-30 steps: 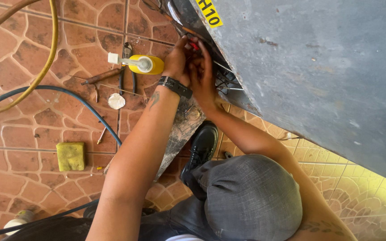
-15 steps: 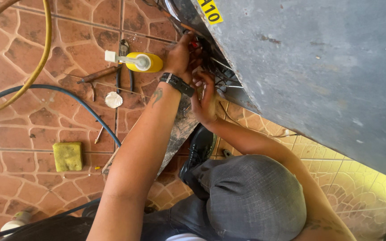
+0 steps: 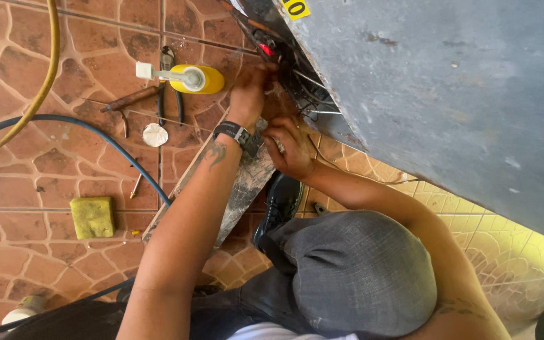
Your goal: The person sits on the floor and applies a liquid from a yellow spray bottle onto a hose connection. They then use a red tool to tighten a valve on the back of an air conditioning unit. Finally, they adjust a manifold gauge set connected to the system.
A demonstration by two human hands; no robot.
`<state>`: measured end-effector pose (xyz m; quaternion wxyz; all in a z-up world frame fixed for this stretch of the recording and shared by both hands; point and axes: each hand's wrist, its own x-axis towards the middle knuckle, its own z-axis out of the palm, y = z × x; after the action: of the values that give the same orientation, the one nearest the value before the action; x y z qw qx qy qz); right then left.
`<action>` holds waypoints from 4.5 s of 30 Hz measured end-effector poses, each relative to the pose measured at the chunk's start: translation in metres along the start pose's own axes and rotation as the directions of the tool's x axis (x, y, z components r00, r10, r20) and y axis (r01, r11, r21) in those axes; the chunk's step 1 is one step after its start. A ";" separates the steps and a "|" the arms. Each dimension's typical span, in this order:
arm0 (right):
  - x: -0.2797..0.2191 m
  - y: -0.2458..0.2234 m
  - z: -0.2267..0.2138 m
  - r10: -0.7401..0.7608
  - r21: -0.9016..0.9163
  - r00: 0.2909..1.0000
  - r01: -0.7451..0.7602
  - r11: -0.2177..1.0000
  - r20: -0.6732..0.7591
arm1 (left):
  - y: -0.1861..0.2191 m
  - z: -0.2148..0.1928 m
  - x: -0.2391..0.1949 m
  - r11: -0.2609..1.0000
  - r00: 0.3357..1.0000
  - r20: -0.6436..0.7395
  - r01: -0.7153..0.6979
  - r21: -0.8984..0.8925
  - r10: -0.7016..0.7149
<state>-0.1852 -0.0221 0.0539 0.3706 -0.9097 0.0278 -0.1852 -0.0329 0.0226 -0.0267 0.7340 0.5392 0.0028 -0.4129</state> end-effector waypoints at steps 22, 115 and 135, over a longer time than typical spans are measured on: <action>-0.048 0.020 -0.015 0.200 0.279 0.972 -0.228 0.933 0.125 | -0.073 -0.001 0.021 0.998 0.988 0.149 0.034 -0.054 -0.026; -0.004 0.014 -0.017 0.835 0.493 0.464 -0.822 0.283 0.295 | 0.061 -0.044 -0.096 0.515 0.875 0.425 -0.482 0.709 0.233; -0.002 0.032 -0.006 0.742 0.554 0.534 -0.789 0.266 0.406 | -0.008 0.003 0.025 -0.110 0.814 0.408 -0.489 0.865 -0.415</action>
<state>-0.1865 -0.0486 0.0352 0.7193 -0.5793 0.3800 0.0504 -0.0229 0.0045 -0.0433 0.0487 0.7413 -0.5455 -0.3881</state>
